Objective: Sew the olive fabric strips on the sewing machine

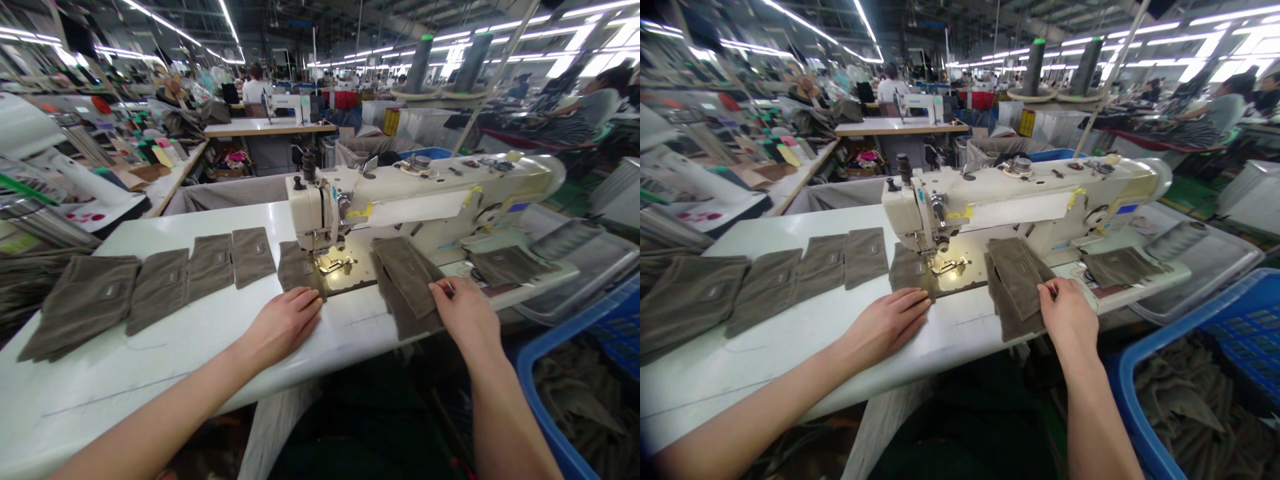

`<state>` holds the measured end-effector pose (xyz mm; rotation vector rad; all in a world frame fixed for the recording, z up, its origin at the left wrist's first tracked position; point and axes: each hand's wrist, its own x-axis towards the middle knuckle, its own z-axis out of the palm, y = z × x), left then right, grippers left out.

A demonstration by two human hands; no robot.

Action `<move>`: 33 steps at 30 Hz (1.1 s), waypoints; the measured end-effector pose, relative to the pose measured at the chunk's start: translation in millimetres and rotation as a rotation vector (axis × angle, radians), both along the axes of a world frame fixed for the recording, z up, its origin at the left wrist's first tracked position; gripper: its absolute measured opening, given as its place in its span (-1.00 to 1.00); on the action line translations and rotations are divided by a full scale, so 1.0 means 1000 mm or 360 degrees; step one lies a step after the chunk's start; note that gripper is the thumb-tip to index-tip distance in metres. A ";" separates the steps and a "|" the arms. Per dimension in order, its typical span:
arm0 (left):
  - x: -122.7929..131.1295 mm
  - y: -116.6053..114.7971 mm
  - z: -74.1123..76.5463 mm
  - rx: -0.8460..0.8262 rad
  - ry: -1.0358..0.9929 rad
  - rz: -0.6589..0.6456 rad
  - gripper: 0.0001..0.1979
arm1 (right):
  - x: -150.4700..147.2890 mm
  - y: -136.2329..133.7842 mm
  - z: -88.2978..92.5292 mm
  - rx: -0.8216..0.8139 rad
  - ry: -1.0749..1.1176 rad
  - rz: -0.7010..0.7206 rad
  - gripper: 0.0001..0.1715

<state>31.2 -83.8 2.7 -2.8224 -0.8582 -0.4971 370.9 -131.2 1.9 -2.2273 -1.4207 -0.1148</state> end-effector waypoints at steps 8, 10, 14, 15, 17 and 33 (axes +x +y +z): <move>-0.001 0.018 0.001 -0.0119 -0.0096 -0.0014 -0.68 | -0.017 -0.007 0.022 0.0702 0.0406 0.0003 -0.73; -0.001 0.022 0.002 -0.0121 -0.0085 -0.0001 -0.67 | -0.022 -0.012 0.031 0.0841 0.0550 0.0023 -0.74; -0.002 0.030 0.003 -0.0117 -0.0064 0.0013 -0.65 | -0.028 -0.024 0.046 0.0971 0.0610 0.0080 -0.76; -0.002 0.032 0.004 -0.0118 -0.0068 0.0012 -0.65 | -0.028 -0.027 0.048 0.0974 0.0639 0.0077 -0.76; -0.002 0.036 0.004 -0.0121 -0.0075 0.0012 -0.66 | -0.027 -0.032 0.050 0.0958 0.0736 0.0065 -0.77; -0.004 0.071 0.004 -0.0176 -0.0019 0.0073 -0.63 | -0.028 -0.042 0.049 0.0857 0.0806 0.0177 -0.82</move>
